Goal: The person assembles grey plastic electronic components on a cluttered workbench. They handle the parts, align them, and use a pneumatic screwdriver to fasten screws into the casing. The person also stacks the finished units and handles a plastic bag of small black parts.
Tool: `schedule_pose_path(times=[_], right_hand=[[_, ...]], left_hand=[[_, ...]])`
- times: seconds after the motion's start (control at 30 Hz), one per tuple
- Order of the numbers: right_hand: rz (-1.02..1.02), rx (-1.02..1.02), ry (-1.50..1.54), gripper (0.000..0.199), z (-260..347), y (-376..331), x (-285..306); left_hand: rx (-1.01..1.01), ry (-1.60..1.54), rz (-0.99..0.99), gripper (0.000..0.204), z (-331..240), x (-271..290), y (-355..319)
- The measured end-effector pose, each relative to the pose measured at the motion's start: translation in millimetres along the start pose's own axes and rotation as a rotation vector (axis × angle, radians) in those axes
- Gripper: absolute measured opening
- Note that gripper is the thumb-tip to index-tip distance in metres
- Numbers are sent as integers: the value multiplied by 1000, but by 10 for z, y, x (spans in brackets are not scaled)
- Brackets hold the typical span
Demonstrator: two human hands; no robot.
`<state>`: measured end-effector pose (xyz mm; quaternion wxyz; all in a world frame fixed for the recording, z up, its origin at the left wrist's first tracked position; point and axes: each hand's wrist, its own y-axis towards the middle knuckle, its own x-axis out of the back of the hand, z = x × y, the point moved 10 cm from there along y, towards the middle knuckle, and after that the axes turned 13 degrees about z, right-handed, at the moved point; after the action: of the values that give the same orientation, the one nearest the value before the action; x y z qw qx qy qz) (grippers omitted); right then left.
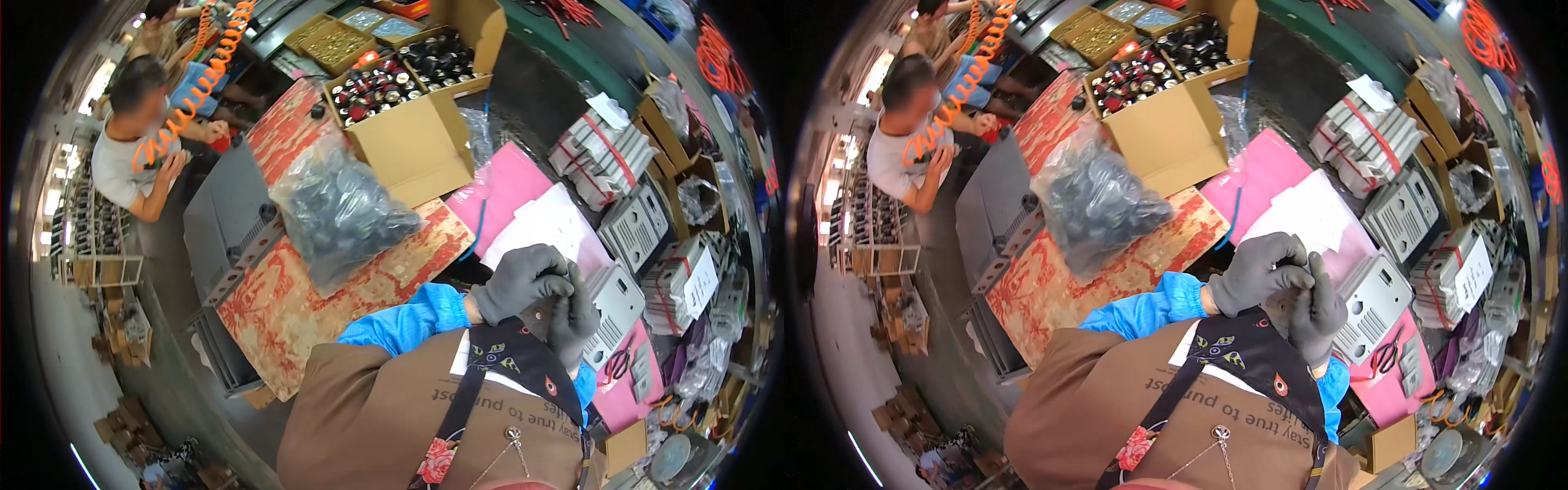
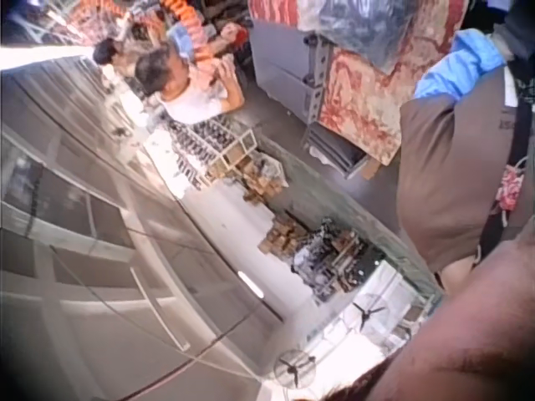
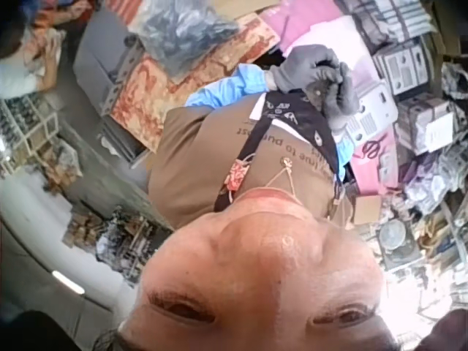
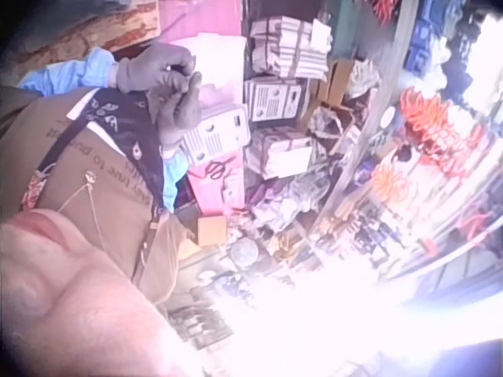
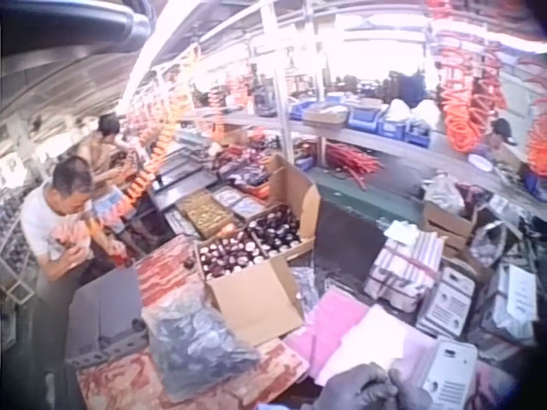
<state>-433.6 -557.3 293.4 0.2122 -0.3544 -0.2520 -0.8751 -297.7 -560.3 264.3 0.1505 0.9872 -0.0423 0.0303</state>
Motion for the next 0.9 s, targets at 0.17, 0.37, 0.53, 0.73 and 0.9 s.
schedule_pose_path(times=[0.17,0.37,0.53,0.73,0.9], right_hand=[[-71,-123,-107,49,-294,-241,308],[-162,-356,471,42,-815,-578,557],[-251,-487,456,53,-1144,-858,910],[-524,-708,410,52,-1882,-1349,1306],[-665,-763,483,50,-2175,-1503,1350]], left_hand=[[103,-403,116,17,160,-581,205],[325,-697,280,18,435,-1236,296],[277,-209,417,27,535,-1881,396],[378,-544,412,22,585,-1979,374],[338,-584,242,19,815,-1683,471]])
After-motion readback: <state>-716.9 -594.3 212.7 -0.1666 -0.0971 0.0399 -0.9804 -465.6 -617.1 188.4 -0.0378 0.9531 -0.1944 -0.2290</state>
